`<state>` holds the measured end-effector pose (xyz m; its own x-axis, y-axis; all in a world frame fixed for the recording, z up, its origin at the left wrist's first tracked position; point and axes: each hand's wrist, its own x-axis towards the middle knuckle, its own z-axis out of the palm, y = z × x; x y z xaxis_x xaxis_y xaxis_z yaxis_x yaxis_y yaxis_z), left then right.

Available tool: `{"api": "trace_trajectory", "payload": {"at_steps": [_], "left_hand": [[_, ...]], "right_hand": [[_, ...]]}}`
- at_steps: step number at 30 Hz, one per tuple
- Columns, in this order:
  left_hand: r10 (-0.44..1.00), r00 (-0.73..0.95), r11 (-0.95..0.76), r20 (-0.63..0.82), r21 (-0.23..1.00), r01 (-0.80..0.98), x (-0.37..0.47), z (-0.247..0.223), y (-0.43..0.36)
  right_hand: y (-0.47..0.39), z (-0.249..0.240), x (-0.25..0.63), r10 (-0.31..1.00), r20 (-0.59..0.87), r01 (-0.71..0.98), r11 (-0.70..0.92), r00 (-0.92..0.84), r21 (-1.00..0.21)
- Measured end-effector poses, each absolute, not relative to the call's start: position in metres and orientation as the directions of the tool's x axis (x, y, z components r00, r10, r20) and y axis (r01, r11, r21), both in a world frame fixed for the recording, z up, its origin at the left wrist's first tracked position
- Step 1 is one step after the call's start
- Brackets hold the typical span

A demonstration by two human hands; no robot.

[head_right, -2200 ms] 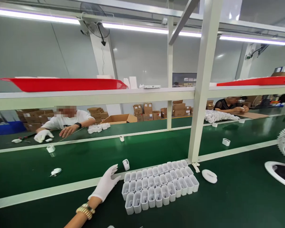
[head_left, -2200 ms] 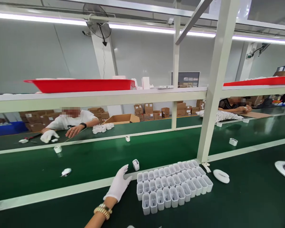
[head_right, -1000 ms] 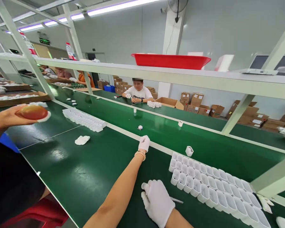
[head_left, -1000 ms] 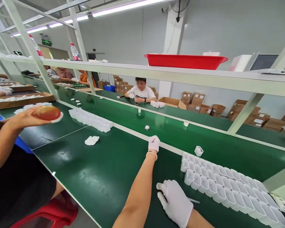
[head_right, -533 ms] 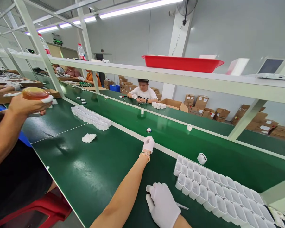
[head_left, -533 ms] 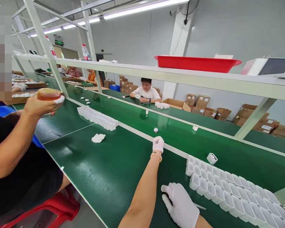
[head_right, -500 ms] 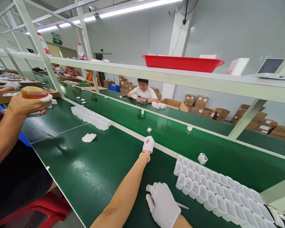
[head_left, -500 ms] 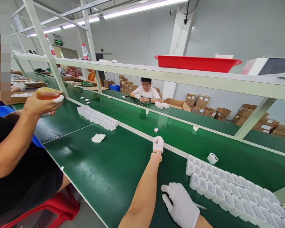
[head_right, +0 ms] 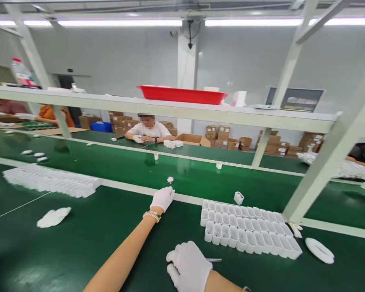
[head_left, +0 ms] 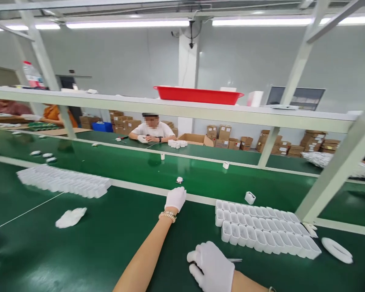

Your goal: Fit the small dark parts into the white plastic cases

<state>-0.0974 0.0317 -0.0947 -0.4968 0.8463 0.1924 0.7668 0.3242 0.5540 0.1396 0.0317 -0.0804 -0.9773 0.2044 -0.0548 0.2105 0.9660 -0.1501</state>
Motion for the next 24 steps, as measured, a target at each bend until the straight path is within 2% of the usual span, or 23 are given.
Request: {"api": "trace_trajectory", "payload": {"at_steps": [7, 10, 14, 19, 24], "left_hand": [[0.944, -0.197, -0.061, 0.266, 0.726, 0.685, -0.034, -0.087, 0.081], [0.960, -0.091, -0.147, 0.266, 0.750, 0.645, -0.013, -0.088, 0.085], [0.976, -0.055, -0.142, 0.212, 0.803, 0.579, -0.015, -0.093, 0.083], [0.995, 0.056, -0.101, 0.086, 0.906, 0.411, -0.029, -0.097, 0.088], [0.991, 0.127, -0.078, 0.040, 0.947, 0.312, -0.039, -0.099, 0.077]], "right_hand": [[0.041, -0.113, 0.129, 0.246, -0.059, 0.251, 0.964, -0.967, -0.086], [0.045, -0.117, 0.127, 0.207, -0.109, 0.214, 0.975, -0.972, -0.055], [0.046, -0.105, 0.128, 0.167, -0.128, 0.177, 0.982, -0.978, -0.067], [0.048, -0.110, 0.131, 0.149, -0.135, 0.159, 0.985, -0.980, -0.064], [0.051, -0.123, 0.133, 0.200, -0.071, 0.207, 0.973, -0.977, -0.104]]}}
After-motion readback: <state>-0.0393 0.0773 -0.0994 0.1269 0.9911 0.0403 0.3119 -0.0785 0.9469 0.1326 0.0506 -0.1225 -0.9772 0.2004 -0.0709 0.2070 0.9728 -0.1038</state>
